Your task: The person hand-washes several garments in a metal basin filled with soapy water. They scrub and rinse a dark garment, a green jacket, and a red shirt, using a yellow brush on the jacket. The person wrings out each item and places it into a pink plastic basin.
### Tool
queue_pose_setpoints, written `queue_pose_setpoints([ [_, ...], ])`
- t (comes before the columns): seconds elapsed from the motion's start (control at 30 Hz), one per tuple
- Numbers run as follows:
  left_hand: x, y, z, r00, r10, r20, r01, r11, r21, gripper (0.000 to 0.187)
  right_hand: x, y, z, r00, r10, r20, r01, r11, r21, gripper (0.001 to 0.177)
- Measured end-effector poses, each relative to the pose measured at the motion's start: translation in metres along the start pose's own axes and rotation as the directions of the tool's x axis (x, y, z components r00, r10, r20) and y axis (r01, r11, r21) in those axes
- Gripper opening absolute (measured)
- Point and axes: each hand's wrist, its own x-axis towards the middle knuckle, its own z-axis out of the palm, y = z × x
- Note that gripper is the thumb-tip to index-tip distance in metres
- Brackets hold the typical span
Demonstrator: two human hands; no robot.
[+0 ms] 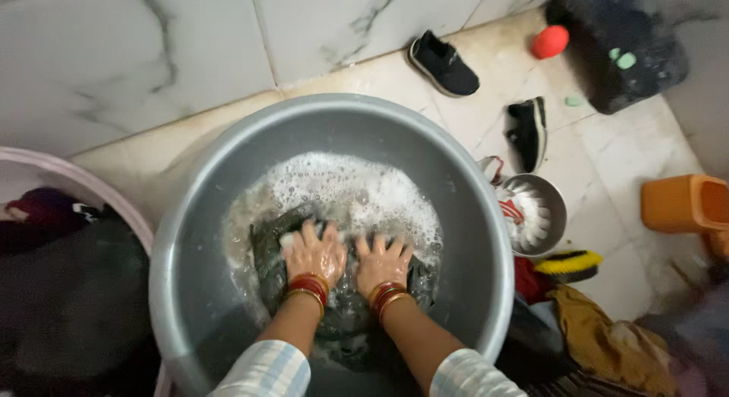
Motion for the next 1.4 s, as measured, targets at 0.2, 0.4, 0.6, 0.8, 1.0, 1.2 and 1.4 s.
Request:
queue_pose_setpoints([
  [0.2,0.065,-0.012,0.016,0.976,0.037,0.216,-0.023,0.997,-0.067,0.05,0.068,0.01,0.002,0.997,0.025,0.066,-0.025,1.0,0.01,0.057],
  [0.4,0.092,-0.002,0.001,0.982,-0.049,0.183,0.078,0.985,-0.154,0.048,0.102,0.021,0.012,0.915,0.153,0.374,-0.352,0.759,0.549,0.049],
  [0.6,0.042,-0.011,-0.018,0.99,-0.093,0.107,0.122,0.945,-0.305,0.046,0.07,0.027,0.004,0.984,-0.132,-0.117,0.134,0.991,0.012,0.055],
  [0.8,-0.018,-0.044,0.016,0.931,-0.332,0.149,0.358,0.763,-0.539,0.036,-0.019,0.025,0.0,0.968,0.0,-0.253,0.076,0.953,0.293,0.061],
  [1.0,-0.026,-0.058,-0.032,0.855,-0.474,-0.208,-0.017,0.376,-0.926,0.035,-0.044,0.083,-0.046,0.765,0.201,-0.612,0.443,0.525,0.726,0.046],
  [1.2,-0.07,-0.049,-0.135,0.803,0.198,-0.562,-0.586,0.098,-0.804,0.029,-0.072,0.154,-0.071,0.669,-0.595,-0.446,0.67,0.223,0.708,0.03],
  [1.4,-0.103,-0.021,-0.169,0.908,0.298,0.293,-0.061,0.787,-0.614,0.041,-0.048,0.154,-0.036,0.901,-0.349,-0.257,0.419,0.855,0.307,0.038],
])
